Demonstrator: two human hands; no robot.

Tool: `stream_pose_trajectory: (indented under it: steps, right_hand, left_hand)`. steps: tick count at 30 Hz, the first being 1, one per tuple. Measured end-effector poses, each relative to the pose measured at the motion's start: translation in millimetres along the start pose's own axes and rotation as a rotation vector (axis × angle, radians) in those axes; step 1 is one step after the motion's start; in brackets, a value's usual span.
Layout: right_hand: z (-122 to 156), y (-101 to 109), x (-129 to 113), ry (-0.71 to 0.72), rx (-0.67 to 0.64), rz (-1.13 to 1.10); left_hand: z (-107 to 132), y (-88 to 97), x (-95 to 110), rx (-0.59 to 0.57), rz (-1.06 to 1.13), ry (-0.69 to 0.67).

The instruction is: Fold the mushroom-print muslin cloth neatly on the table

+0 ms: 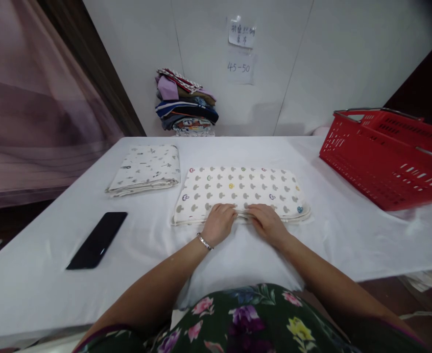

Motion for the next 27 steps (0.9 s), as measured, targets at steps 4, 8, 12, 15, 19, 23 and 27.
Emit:
stream_pose_trajectory:
  steps: [4,8,12,15,19,23,27]
  right_hand:
    - [1.9,-4.0,-1.4,0.023,-0.044,0.036]
    - [1.5,-6.7,2.9,-0.028,-0.064,0.113]
    - [-0.5,-3.2,0.8,-0.022,-0.012,0.112]
    - [-0.5,-2.2,-0.2,-0.016,-0.005,0.088]
    - [0.4,-5.7,0.7,-0.008,-0.054,0.102]
    - [0.8,-7.2,3.3,-0.010,-0.055,0.141]
    - [1.7,-6.5,4.2,0.000,-0.026,0.145]
  left_hand:
    - [-1.9,0.2,0.9,-0.014,-0.019,0.007]
    - [-1.8,0.0,3.2,-0.020,-0.037,-0.034]
    - [-0.4,0.7,5.7,-0.026,-0.075,-0.077]
    - [0.2,1.2,6.6,-0.025,-0.090,-0.086]
    - [0.9,2.3,6.5,0.008,-0.080,-0.084]
    - [1.5,1.3,4.9,0.007,-0.066,-0.076]
    - [2.3,2.6,4.8,-0.026,-0.050,-0.075]
Point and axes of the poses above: each hand's wrist, its own z-axis away from the middle knuckle, its own y-axis out of the back of the hand, x = y × z, the point moved 7 cm from there along -z, towards the middle knuckle, and after that the axes turned 1 degree about x, right-handed, at the moved point
